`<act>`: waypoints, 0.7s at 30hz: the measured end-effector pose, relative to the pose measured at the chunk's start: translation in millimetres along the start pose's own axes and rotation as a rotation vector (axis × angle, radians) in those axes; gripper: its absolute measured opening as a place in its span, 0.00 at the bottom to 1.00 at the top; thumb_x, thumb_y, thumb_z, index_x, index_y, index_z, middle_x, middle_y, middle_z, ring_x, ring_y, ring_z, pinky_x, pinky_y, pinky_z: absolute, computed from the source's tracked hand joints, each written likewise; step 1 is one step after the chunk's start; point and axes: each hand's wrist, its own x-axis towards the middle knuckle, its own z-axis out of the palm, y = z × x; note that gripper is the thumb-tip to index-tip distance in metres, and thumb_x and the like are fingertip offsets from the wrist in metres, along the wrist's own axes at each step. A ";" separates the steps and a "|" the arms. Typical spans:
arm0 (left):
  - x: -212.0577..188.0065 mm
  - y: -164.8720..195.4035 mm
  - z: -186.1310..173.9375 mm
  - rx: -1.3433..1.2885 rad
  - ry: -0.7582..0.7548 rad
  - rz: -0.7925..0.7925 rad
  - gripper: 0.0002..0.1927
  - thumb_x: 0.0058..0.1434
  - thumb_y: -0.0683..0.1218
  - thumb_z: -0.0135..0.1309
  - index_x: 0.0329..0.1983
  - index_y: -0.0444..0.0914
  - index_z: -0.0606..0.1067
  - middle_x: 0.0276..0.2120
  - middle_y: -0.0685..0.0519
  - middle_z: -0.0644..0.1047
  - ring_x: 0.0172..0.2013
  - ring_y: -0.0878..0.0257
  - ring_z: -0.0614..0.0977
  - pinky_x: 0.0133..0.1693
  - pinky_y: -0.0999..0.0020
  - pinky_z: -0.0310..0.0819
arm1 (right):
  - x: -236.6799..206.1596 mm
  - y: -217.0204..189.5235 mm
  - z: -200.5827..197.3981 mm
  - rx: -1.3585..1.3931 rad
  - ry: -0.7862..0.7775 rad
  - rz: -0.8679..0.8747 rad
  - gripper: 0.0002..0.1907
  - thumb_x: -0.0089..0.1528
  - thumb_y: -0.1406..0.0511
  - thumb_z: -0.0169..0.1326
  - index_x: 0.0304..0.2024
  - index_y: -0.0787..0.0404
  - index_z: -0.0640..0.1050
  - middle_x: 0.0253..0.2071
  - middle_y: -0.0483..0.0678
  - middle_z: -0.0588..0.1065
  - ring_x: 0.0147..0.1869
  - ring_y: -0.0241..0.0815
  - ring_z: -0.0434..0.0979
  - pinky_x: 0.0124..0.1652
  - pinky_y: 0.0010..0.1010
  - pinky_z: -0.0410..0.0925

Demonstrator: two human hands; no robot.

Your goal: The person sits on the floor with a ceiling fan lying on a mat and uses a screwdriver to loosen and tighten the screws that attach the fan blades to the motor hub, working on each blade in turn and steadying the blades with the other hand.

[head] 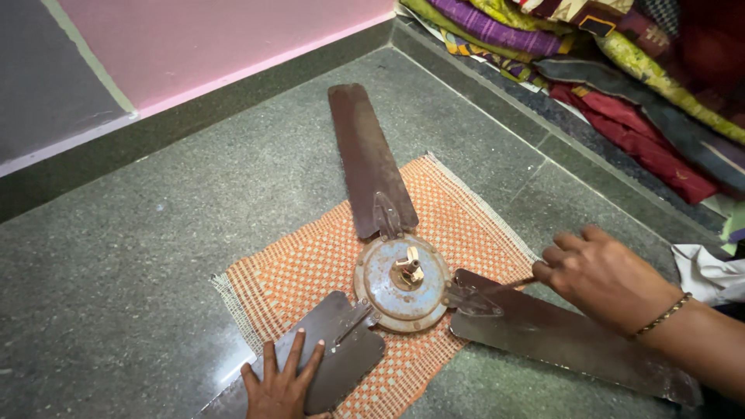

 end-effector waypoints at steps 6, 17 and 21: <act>0.1 1.1 -13.4 -0.005 -0.034 0.006 0.71 0.34 0.79 0.69 0.77 0.66 0.44 0.80 0.55 0.41 0.71 0.32 0.49 0.52 0.16 0.53 | 8.2 2.3 -22.7 -0.033 0.242 -0.008 0.17 0.56 0.65 0.50 0.48 0.51 0.76 0.41 0.39 0.75 0.50 0.39 0.73 0.41 0.32 0.65; 1.2 1.5 -18.1 -0.009 -0.083 0.009 0.72 0.34 0.78 0.70 0.77 0.65 0.42 0.77 0.54 0.40 0.72 0.31 0.47 0.53 0.16 0.53 | 17.4 10.5 -30.3 -0.088 0.189 -0.073 0.14 0.58 0.64 0.49 0.46 0.52 0.76 0.40 0.40 0.73 0.50 0.40 0.71 0.43 0.33 0.64; 1.5 2.5 -21.3 -0.015 -0.106 0.003 0.71 0.34 0.78 0.70 0.77 0.65 0.42 0.78 0.54 0.40 0.70 0.32 0.46 0.53 0.16 0.53 | 17.3 10.3 -28.4 -0.061 0.229 -0.091 0.14 0.56 0.64 0.50 0.45 0.52 0.77 0.42 0.40 0.74 0.50 0.40 0.72 0.42 0.33 0.64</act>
